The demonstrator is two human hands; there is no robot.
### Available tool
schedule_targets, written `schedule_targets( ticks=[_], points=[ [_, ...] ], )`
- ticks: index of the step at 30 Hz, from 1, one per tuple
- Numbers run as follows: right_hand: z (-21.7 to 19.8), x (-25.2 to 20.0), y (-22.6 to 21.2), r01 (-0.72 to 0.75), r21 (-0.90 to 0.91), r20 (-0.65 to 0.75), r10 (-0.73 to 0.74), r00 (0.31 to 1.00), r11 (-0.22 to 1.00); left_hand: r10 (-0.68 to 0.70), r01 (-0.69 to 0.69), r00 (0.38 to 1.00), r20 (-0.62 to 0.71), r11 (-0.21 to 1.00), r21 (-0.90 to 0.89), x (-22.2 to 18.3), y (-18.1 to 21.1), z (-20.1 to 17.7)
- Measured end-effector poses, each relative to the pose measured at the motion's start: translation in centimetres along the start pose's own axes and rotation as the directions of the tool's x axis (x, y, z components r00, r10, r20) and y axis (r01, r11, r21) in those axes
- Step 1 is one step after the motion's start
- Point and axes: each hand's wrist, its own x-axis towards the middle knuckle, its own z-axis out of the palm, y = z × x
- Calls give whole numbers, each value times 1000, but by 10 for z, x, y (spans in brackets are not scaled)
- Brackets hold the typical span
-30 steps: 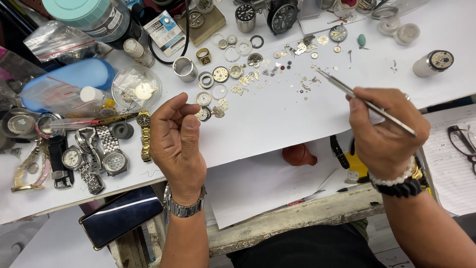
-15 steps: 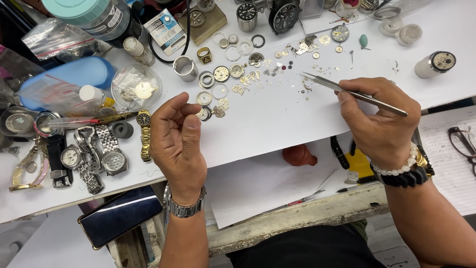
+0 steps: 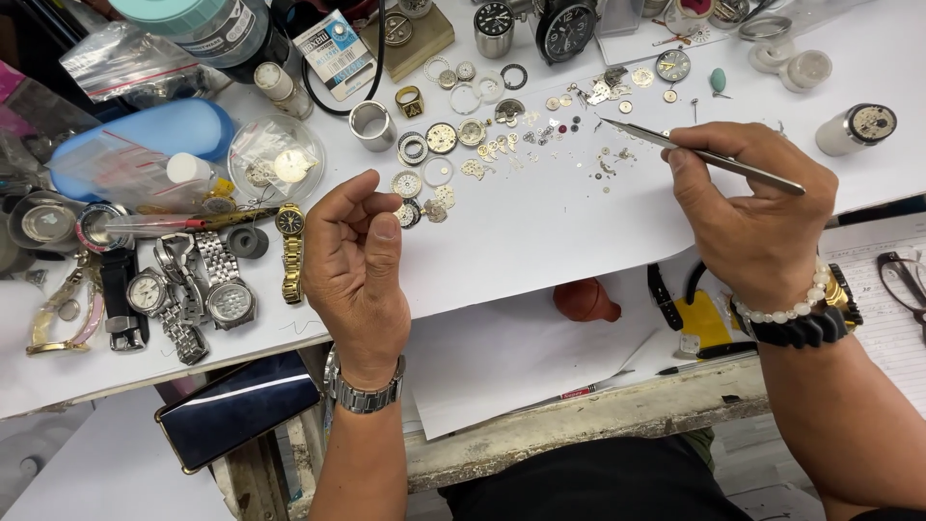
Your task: Using tweezers to sort and assemble intricate watch components at a repair bench.
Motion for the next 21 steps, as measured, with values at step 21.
schedule_targets(
  ticks=[21],
  points=[
    [-1,-27,-13,-184,146,20,183,983,972,-7,7,1000,2,1000,-9,0,1,-1]
  ],
)
